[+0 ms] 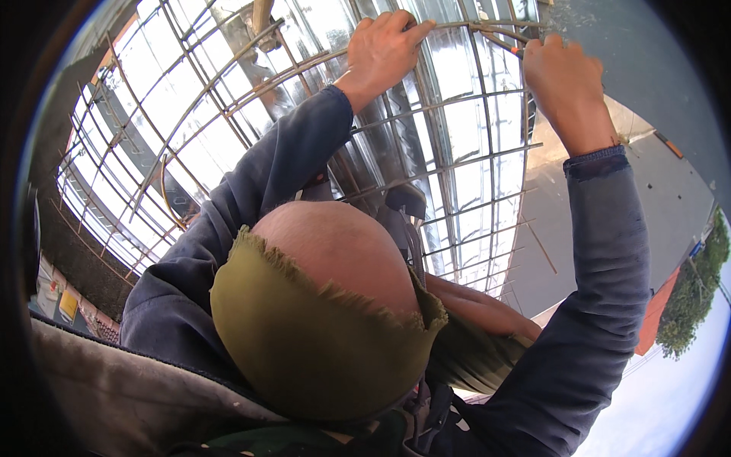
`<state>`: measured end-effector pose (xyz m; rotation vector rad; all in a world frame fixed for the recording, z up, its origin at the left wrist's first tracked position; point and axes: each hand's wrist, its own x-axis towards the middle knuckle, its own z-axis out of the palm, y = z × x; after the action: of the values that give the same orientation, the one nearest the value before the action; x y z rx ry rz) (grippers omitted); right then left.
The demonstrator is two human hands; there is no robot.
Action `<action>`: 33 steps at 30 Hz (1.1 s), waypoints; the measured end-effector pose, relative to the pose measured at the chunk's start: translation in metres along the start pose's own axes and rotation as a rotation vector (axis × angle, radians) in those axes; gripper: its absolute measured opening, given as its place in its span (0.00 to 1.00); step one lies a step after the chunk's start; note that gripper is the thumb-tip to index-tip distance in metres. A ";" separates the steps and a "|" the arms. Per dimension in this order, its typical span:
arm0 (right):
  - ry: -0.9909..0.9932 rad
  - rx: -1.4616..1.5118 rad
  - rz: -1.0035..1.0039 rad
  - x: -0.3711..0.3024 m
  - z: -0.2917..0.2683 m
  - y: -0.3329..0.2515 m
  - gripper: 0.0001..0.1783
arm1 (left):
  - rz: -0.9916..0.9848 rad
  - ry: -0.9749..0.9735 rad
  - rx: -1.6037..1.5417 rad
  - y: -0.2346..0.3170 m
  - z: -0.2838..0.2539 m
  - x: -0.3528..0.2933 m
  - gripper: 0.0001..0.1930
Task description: The person is assembling a metal scaffolding structure. They are using pliers to twist and secure metal rods together, forming a grid-like framework.
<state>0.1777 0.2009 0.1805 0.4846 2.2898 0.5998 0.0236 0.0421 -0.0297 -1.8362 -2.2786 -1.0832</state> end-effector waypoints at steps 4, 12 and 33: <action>0.033 0.181 -0.028 -0.016 0.028 -0.002 0.12 | 0.001 0.038 0.004 0.000 0.005 -0.001 0.20; -0.641 1.686 0.354 -0.016 0.027 -0.008 0.23 | -0.038 0.010 0.012 -0.001 -0.006 -0.002 0.21; -0.012 0.497 0.428 -0.028 0.101 -0.010 0.13 | 0.264 -0.408 -0.249 0.115 0.066 0.099 0.09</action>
<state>0.2671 0.2073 0.1259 1.2324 2.3290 0.2104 0.1185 0.1687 0.0189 -2.5803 -2.0611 -1.0700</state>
